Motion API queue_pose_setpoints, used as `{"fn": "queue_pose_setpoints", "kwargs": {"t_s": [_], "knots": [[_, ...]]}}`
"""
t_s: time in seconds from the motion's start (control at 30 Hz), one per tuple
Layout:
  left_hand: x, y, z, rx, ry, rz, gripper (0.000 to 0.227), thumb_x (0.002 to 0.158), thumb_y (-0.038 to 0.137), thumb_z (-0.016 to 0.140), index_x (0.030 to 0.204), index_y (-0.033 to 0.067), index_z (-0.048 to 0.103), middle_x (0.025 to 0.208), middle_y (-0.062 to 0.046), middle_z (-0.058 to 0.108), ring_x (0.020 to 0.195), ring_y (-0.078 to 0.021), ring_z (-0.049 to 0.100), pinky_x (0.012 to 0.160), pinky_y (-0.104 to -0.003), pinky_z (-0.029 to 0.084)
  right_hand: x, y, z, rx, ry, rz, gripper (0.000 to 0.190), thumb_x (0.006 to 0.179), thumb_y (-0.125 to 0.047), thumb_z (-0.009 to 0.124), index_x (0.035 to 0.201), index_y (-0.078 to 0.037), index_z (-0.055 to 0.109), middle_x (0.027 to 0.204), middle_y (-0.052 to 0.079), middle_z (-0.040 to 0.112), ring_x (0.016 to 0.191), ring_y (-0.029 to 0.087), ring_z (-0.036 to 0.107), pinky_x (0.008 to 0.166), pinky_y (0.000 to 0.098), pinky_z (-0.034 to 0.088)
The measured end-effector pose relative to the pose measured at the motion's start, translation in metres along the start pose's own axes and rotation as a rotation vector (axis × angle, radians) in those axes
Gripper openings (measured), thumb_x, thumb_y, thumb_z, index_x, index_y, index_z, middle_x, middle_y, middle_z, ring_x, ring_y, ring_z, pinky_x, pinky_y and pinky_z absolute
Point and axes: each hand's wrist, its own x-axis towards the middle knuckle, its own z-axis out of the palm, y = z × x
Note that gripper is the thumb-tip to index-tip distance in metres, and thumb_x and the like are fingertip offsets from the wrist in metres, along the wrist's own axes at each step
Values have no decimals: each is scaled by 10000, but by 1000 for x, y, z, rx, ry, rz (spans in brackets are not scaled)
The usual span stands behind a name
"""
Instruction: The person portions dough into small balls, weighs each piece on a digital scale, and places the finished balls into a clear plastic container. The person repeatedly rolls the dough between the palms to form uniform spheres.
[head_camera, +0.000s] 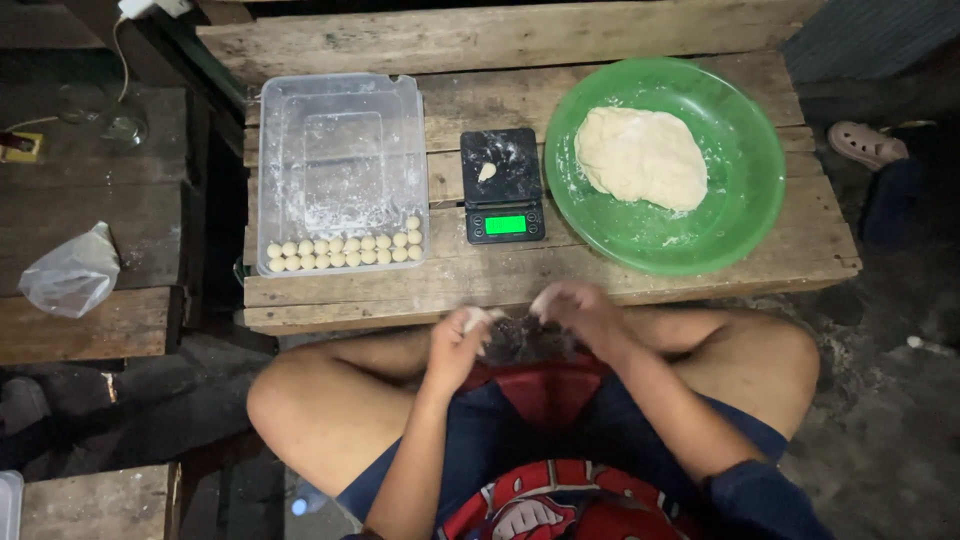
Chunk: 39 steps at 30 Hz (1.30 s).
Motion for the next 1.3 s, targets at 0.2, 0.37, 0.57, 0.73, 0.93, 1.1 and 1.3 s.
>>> {"fn": "queue_pose_setpoints", "kwargs": {"t_s": [0.2, 0.37, 0.57, 0.73, 0.93, 1.1, 1.3], "knots": [[8, -4, -29, -21, 246, -27, 176, 973, 162, 683, 845, 41, 688, 642, -86, 707, 509, -136, 613, 551, -270, 512, 50, -80, -34, 220, 228, -27, 498, 939, -293, 728, 1324, 15, 655, 1144, 166, 724, 1011, 217, 681, 753, 302, 539], [11, 1, -13, 24, 249, -95, 222, 964, 208, 693, 810, 49, 672, 645, -101, 712, 515, -162, 636, 548, -305, 510, 165, -32, -47, -678, 263, -521, 244, 1073, -325, 619, 1170, -181, 791, 1318, 86, 701, 1175, 379, 654, 1024, 523, 478], [11, 15, -9, 192, 196, -172, 221, 950, 306, 716, 859, 105, 715, 668, -93, 728, 597, -203, 702, 588, -347, 559, 255, 9, -31, -685, 392, -369, 354, 1077, -399, 597, 1054, -101, 786, 1237, 93, 736, 1260, 330, 622, 1146, 561, 283], [8, 52, -9, 227, 195, -148, 236, 937, 284, 723, 846, 69, 691, 692, -140, 730, 661, -246, 702, 623, -385, 547, 233, -32, -19, -696, 330, -239, 244, 1026, -358, 674, 1079, -154, 796, 1377, 40, 676, 1365, 272, 555, 1203, 547, 237], [7, 45, -6, 223, 176, -108, 262, 947, 295, 708, 890, 41, 683, 753, -218, 702, 734, -328, 682, 680, -451, 525, 221, -43, -23, -591, 311, -175, 130, 945, -280, 770, 1007, -167, 754, 1194, 35, 700, 1258, 296, 593, 1162, 511, 348], [5, 47, -3, 209, 184, -92, 236, 936, 295, 726, 900, 63, 704, 739, -189, 698, 728, -261, 661, 684, -423, 524, 247, 9, -35, -597, 342, -358, 142, 978, -287, 733, 991, -160, 793, 1038, 72, 771, 1064, 336, 686, 953, 482, 543], [3, 50, -4, 216, 150, -148, 256, 948, 319, 711, 871, 78, 675, 735, -148, 724, 726, -234, 650, 674, -402, 519, 240, 0, -32, -590, 325, -276, 124, 926, -174, 706, 1002, -108, 779, 997, 131, 750, 1012, 380, 697, 911, 496, 551]]}}
